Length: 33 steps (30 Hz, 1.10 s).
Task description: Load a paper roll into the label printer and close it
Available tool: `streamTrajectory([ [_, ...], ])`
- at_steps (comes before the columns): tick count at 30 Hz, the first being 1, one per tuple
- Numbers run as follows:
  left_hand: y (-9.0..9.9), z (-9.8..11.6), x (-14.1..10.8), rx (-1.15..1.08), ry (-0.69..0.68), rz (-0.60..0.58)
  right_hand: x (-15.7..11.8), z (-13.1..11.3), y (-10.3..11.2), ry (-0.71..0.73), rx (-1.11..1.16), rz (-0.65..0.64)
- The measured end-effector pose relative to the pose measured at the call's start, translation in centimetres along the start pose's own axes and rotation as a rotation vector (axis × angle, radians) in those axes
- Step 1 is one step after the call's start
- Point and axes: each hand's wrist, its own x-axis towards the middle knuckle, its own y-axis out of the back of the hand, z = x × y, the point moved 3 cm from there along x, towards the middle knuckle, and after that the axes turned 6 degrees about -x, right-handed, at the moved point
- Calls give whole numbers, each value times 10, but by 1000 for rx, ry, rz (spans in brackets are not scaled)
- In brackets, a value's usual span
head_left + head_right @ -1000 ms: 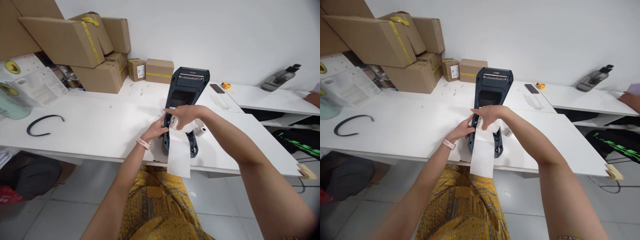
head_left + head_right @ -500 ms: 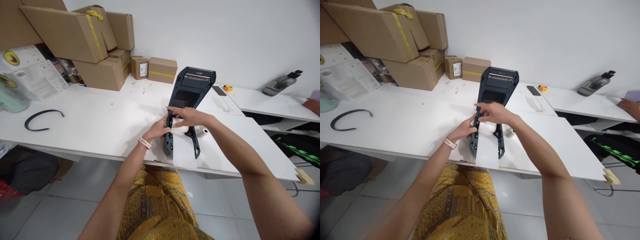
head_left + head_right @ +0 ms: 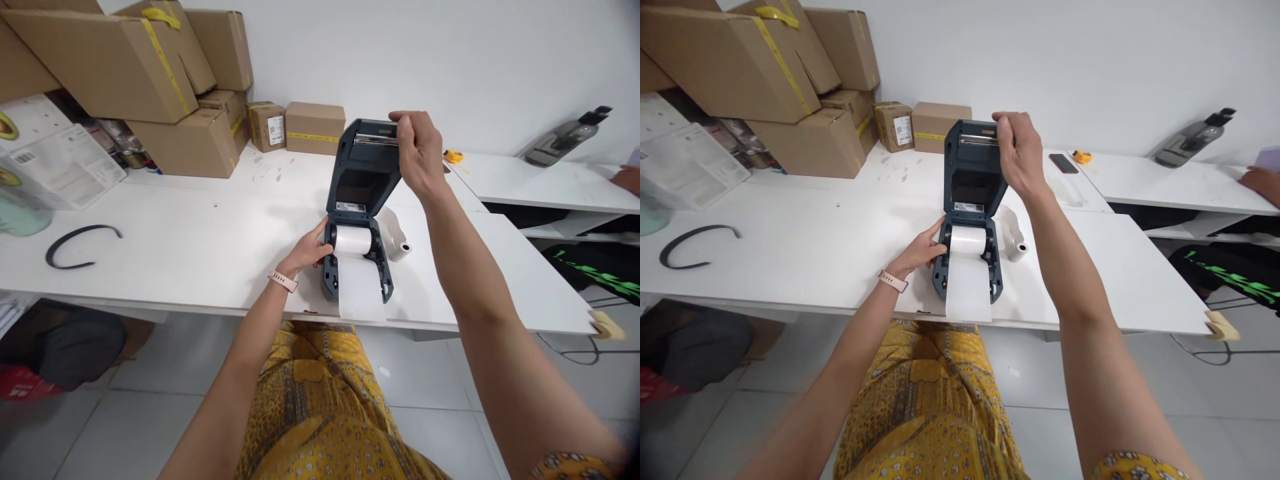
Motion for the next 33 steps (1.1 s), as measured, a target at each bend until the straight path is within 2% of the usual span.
streamTrajectory([
  [3,-4,-6,-5,-52,19,69,-38,-29,17,21,-25,94],
  [4,-6,-10,-9,-70,29,115,-55,-39,21,43,-26,106],
  [6,-11,-19,-23,-107,55,218,-94,-55,28,100,-22,210],
  [11,-15,-30,-66,-166,23,418,-197,-66,17,146,-56,189],
  [15,-20,-20,-85,-144,-65,492,-248,-64,4,47,-24,81],
  [17,-26,-13,-88,-168,-124,500,-258,-66,0,-36,9,73],
  [21,-46,-1,-90,-146,-237,486,-266,-76,-8,-72,217,328],
  [23,-53,6,-90,-60,-285,481,-267,-80,-13,-83,260,411],
  [26,-56,26,-85,179,-418,508,-267,-83,-18,-123,243,450],
  [30,-60,69,-53,510,-686,468,-259,-79,-15,-172,242,490],
  [33,-69,90,-18,733,-802,345,-254,-77,-12,-169,257,493],
])
